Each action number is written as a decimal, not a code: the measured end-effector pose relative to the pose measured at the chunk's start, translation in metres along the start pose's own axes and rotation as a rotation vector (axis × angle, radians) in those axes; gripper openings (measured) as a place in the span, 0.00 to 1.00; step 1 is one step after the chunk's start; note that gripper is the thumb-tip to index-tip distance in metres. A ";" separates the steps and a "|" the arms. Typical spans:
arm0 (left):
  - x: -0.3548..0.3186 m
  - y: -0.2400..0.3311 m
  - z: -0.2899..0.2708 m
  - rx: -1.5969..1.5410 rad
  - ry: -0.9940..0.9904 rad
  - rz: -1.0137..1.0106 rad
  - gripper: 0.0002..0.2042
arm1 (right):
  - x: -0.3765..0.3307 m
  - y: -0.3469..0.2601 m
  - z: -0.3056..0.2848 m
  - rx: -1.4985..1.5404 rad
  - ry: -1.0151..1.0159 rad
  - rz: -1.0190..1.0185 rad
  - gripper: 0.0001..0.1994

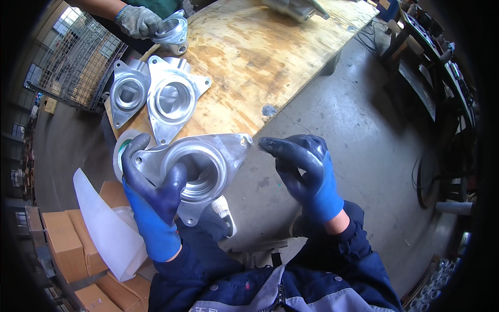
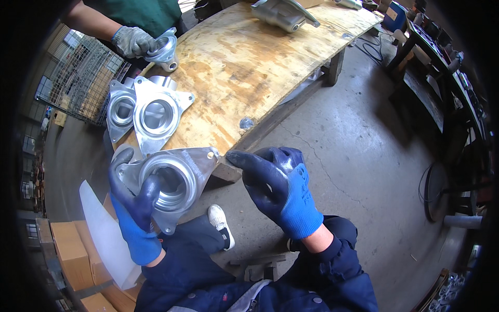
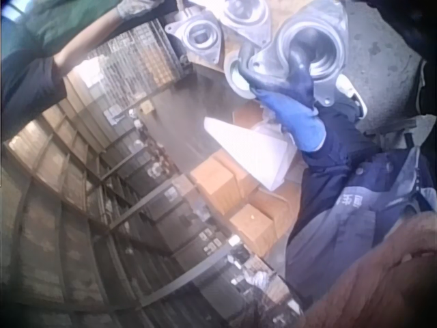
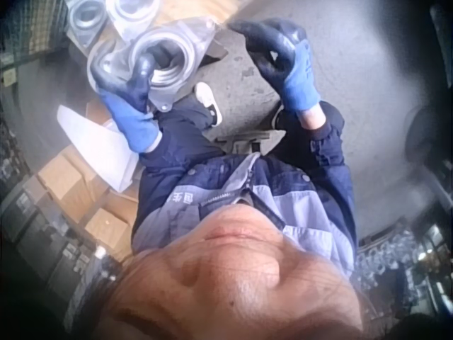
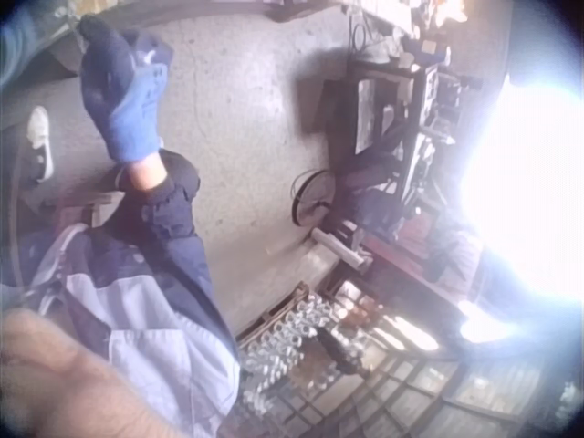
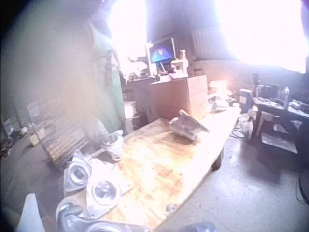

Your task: The person walks to a workbench in a warehouse and uses a small metal file to deburr the edges of several cast metal parts. They handle each part one at a time, filing the edges and then placing the finished pieces on the table.

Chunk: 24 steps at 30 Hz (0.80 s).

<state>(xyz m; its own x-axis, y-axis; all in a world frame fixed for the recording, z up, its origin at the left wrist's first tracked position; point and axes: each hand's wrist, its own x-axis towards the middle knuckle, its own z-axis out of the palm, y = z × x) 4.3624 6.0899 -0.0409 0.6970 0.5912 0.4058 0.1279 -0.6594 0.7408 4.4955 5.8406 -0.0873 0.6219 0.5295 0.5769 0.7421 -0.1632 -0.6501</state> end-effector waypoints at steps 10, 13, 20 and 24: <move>-0.001 0.008 0.000 0.003 -0.016 -0.054 0.34 | -0.006 -0.005 0.009 0.101 0.111 0.130 0.22; -0.002 0.019 0.002 0.024 -0.031 -0.146 0.35 | -0.013 0.008 0.006 0.161 0.186 0.212 0.22; -0.026 0.017 -0.040 -0.283 0.190 -0.196 0.33 | -0.023 0.008 0.007 0.497 0.151 0.434 0.16; -0.044 0.035 -0.085 -0.256 0.376 -0.231 0.31 | -0.029 0.014 -0.001 0.451 0.070 0.373 0.15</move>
<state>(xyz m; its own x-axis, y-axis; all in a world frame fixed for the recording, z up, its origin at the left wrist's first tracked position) 4.2765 6.0802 0.0131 0.3631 0.8652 0.3458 0.0391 -0.3850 0.9221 4.4876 5.8221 -0.1126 0.8469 0.4454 0.2904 0.2999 0.0509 -0.9526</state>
